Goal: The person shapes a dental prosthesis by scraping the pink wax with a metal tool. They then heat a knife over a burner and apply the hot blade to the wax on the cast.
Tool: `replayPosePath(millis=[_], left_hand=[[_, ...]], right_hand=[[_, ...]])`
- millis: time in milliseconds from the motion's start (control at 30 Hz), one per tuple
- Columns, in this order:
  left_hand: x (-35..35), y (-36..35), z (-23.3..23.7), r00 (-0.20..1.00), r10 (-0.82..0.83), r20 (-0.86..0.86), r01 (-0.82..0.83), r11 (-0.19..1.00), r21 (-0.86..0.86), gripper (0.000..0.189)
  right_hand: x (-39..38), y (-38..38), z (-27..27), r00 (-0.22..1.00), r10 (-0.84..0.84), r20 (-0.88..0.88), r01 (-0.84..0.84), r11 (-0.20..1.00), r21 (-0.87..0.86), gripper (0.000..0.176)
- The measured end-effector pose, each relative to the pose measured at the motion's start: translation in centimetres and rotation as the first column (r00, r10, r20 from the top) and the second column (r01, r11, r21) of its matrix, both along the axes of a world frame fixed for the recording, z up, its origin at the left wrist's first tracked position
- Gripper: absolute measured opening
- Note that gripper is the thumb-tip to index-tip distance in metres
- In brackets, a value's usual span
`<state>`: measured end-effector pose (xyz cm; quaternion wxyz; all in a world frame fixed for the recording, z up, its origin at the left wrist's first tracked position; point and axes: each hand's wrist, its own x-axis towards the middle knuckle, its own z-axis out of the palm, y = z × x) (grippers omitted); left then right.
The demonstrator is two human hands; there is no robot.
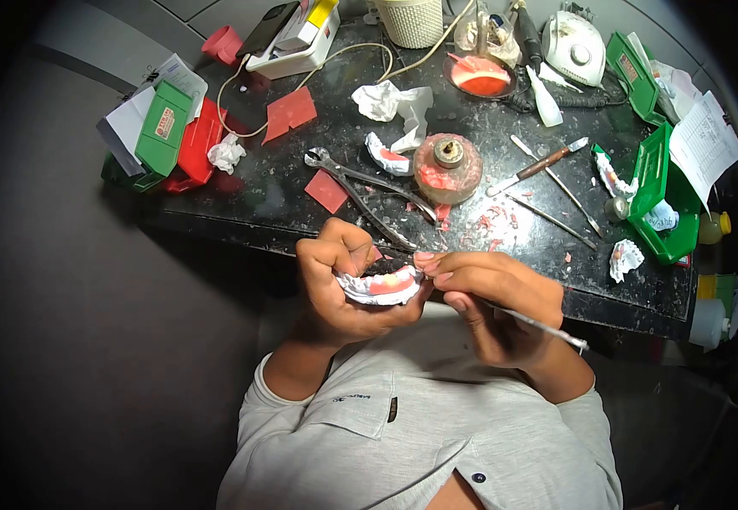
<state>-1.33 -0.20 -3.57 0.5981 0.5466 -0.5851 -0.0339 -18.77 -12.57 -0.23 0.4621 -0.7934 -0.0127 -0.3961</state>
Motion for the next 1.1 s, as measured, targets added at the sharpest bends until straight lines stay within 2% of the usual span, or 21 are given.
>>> replayPosePath(millis=[67,267,500,700,767,867,1100], left_hand=[[0.18,0.01,-0.31,0.999,-0.034,-0.039,0.034,0.999,0.002,0.077],[0.34,-0.24,-0.30,0.993,-0.093,-0.076,0.089,0.994,-0.058,0.072],[0.11,-0.20,-0.08,1.000,-0.011,-0.001,0.011,1.000,-0.013,0.078],[0.27,-0.03,-0.30,0.998,-0.038,-0.051,0.038,0.999,-0.006,0.078],[0.15,-0.11,-0.15,0.988,-0.107,-0.111,0.104,0.994,-0.033,0.071],[0.02,-0.24,0.03,0.974,-0.140,-0.180,0.135,0.990,-0.040,0.072],[0.13,-0.22,0.21,0.956,-0.163,-0.243,0.167,0.986,-0.004,0.072]], right_hand=[[0.24,-0.08,-0.38,0.997,0.042,0.067,-0.047,0.996,0.078,0.018],[0.62,0.18,-0.46,0.994,0.049,0.096,-0.051,0.998,0.019,0.019],[0.65,0.22,-0.43,0.995,0.037,0.089,-0.037,0.999,0.008,0.020],[0.61,0.36,-0.28,0.996,0.029,0.087,-0.031,0.999,0.026,0.019],[0.55,0.34,-0.22,0.996,0.028,0.087,-0.032,0.999,0.035,0.018],[0.52,0.36,-0.29,0.996,0.027,0.089,-0.032,0.998,0.050,0.018],[0.21,0.20,-0.38,0.996,0.031,0.078,-0.039,0.994,0.105,0.014]])
